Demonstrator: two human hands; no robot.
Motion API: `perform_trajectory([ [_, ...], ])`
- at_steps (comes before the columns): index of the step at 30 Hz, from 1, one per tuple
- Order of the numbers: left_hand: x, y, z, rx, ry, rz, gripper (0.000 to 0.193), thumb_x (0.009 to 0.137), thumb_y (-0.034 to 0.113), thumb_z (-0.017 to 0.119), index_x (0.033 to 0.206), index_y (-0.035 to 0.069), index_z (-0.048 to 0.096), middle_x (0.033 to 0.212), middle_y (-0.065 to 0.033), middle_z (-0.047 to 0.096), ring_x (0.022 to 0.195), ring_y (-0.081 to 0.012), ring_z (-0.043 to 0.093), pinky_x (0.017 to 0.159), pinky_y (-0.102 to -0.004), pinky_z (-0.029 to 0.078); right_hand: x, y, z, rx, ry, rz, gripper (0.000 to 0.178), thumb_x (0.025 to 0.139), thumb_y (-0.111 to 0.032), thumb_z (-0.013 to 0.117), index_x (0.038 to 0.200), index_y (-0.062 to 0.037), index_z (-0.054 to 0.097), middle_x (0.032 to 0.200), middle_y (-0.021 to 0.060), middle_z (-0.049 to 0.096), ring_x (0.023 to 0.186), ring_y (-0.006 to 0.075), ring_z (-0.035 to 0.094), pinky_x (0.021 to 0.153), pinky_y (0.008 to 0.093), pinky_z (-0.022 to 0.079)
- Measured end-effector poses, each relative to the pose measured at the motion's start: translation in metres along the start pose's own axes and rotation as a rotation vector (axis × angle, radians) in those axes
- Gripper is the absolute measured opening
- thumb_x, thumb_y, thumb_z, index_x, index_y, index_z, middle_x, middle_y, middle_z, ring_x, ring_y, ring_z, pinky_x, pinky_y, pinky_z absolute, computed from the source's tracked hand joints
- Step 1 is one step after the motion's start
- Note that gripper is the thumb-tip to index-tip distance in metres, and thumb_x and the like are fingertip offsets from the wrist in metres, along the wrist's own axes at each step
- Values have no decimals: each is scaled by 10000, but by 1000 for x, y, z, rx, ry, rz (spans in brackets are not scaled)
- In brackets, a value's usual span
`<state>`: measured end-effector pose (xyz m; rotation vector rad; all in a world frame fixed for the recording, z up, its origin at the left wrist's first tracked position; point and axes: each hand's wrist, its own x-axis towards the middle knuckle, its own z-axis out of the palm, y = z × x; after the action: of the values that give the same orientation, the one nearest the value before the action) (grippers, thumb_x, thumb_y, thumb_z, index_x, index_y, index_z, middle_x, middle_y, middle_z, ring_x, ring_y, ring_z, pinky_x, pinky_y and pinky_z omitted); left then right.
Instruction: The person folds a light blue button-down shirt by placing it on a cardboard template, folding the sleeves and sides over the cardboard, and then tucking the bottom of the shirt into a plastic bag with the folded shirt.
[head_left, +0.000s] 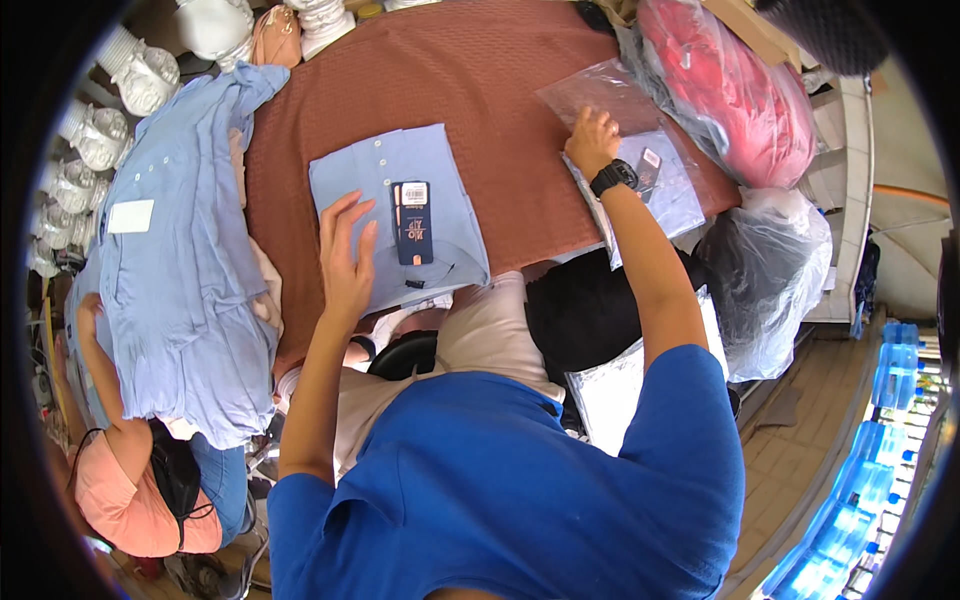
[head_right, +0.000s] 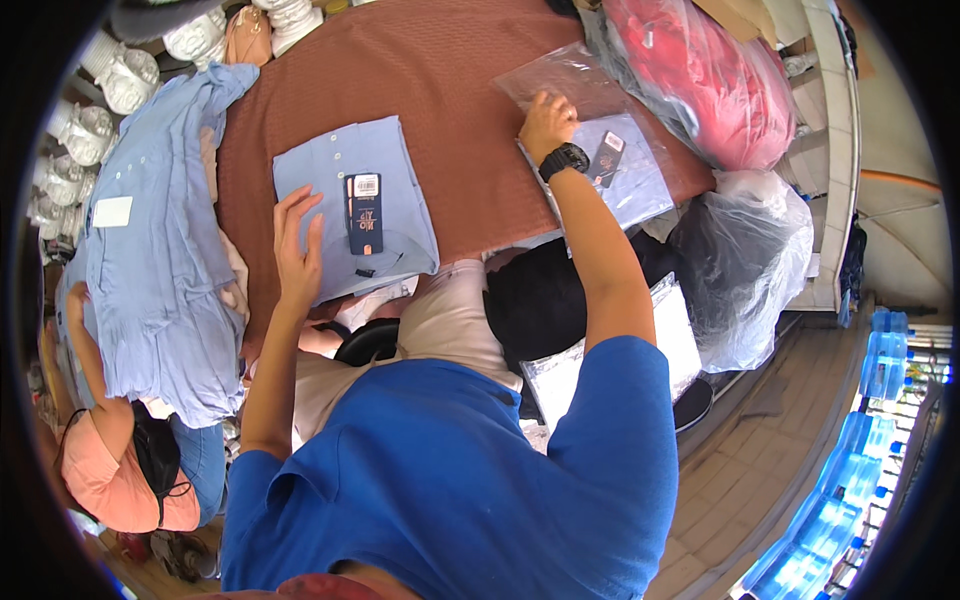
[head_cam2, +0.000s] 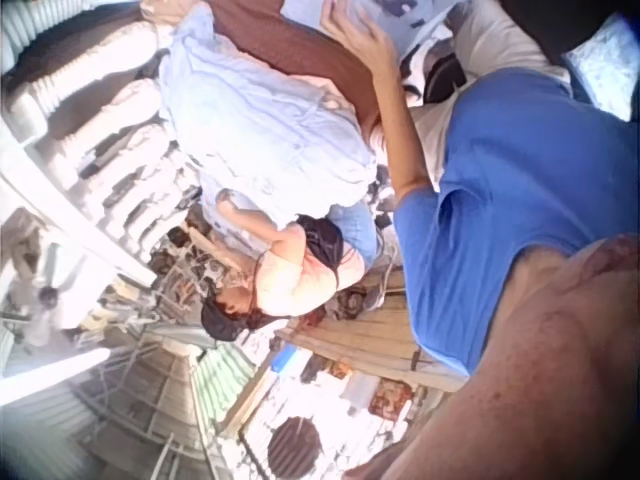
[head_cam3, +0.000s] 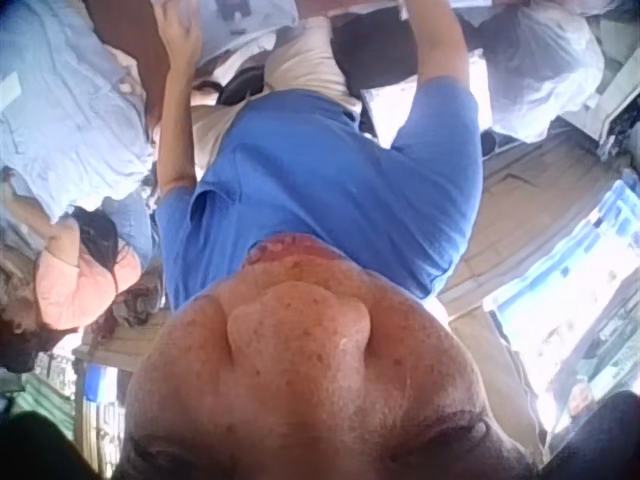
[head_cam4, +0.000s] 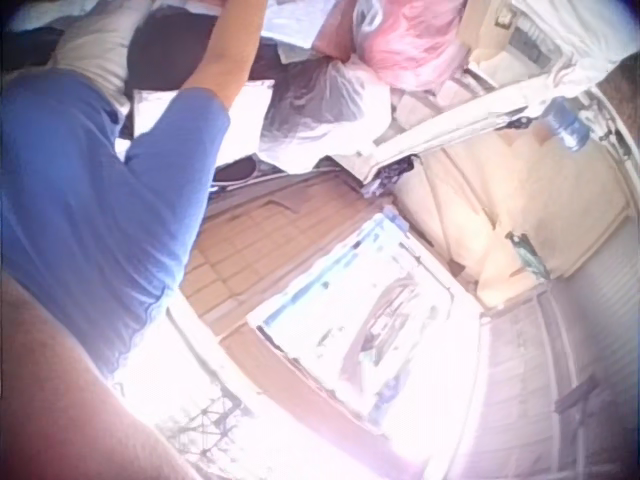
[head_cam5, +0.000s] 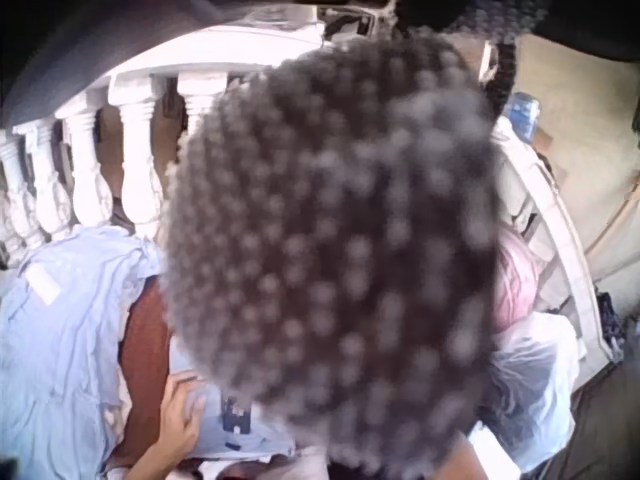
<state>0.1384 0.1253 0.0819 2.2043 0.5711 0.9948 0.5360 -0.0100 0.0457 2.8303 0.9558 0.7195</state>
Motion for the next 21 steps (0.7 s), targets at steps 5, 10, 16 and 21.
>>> perform_trajectory([
  [5, 0, 3, -3, 0, 19, -3, 253, 970, 139, 551, 1177, 7, 611, 1279, -164, 541, 1183, -327, 528, 1020, -397, 409, 12, 22, 19, -69, -46, -80, 350, 806, -186, 734, 1051, -105, 498, 1003, 124, 658, 934, 287, 692, 694, 407, 591],
  [10, 6, -8, -9, -92, 34, -71, 293, 974, 184, 577, 1221, 27, 582, 1291, -145, 545, 1167, -292, 553, 1002, -389, 431, 39, -3, -40, 456, 153, -177, 236, 859, -138, 623, 1050, -54, 511, 946, 212, 668, 839, 435, 662, 713, 518, 538],
  [16, 30, 2, 42, -676, -168, -379, 566, 949, 284, 655, 1384, 26, 401, 1269, -152, 572, 1101, -232, 595, 931, -351, 489, 59, -125, -113, 875, -90, -332, 334, 786, -98, 659, 1093, -22, 550, 939, 299, 669, 925, 466, 653, 820, 531, 526],
  [21, 29, 20, 44, -572, -213, -603, 648, 887, 202, 730, 1367, -30, 362, 1165, -174, 643, 941, -203, 669, 844, -293, 529, 63, -190, -130, 931, -45, -367, 384, 778, -112, 647, 1148, -32, 587, 904, 241, 696, 909, 411, 670, 838, 467, 521],
])
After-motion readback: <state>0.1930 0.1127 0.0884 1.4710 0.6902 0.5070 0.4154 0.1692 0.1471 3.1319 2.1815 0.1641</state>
